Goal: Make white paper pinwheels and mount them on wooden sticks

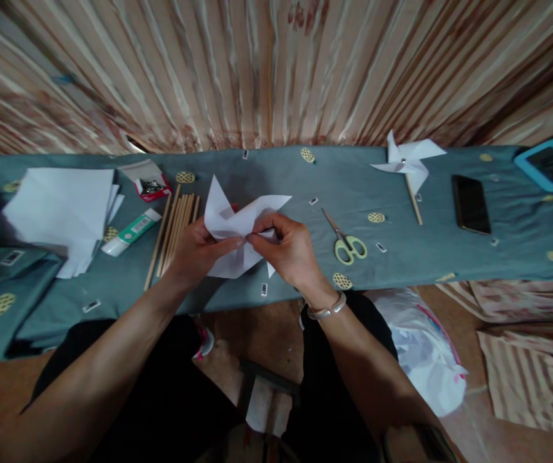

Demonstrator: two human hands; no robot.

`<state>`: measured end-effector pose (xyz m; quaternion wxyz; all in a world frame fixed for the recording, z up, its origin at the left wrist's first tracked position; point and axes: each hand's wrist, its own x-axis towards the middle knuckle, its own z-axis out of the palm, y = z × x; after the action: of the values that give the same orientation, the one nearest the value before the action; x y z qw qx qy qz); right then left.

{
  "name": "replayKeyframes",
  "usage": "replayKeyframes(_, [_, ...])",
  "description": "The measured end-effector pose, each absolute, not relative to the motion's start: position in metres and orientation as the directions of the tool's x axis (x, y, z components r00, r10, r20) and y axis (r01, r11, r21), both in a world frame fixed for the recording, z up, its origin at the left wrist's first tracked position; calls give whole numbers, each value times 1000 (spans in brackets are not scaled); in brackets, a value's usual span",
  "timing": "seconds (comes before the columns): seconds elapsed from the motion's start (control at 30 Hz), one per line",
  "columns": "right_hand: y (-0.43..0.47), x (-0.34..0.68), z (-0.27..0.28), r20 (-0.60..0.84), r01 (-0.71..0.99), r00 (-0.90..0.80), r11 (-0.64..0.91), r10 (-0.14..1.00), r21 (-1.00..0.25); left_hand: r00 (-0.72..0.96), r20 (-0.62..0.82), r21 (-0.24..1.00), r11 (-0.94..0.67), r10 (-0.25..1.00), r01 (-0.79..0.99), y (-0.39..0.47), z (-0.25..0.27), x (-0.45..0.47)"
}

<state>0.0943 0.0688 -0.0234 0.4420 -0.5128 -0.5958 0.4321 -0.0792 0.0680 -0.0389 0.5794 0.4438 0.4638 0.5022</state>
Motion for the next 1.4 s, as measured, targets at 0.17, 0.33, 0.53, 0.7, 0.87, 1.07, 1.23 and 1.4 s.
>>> replayKeyframes(0.17, [67,94,-25,95,293,-80,115,992,-949,7,-75,990,75,997,-119,66,-39,-78])
replayKeyframes(0.33, [66,94,-21,115,338,-85,137,990,-931,-17,-79,995,78,997,-69,65,-42,-79])
replayKeyframes(0.53, [65,94,-21,75,318,-81,97,994,-943,0,-102,990,102,995,-93,64,-43,-78])
replayKeyframes(0.7, [63,95,-22,48,295,-80,70,996,-953,9,-131,977,130,991,-169,63,-42,-74])
replayKeyframes(0.87, [63,95,-22,47,185,-109,66,993,-981,-10,-192,954,185,981,-238,61,-39,-70])
replayKeyframes(1.07, [63,96,-25,22,16,-122,24,992,-1000,-41,-282,921,258,959,-292,60,-31,-69])
replayKeyframes(1.23, [63,101,-27,0,4,-128,1,992,-1000,-58,-288,913,256,956,-318,59,-26,-67])
replayKeyframes(1.4, [64,100,-27,-3,19,-123,-1,992,-1000,-74,-264,924,230,962,-306,59,-25,-64])
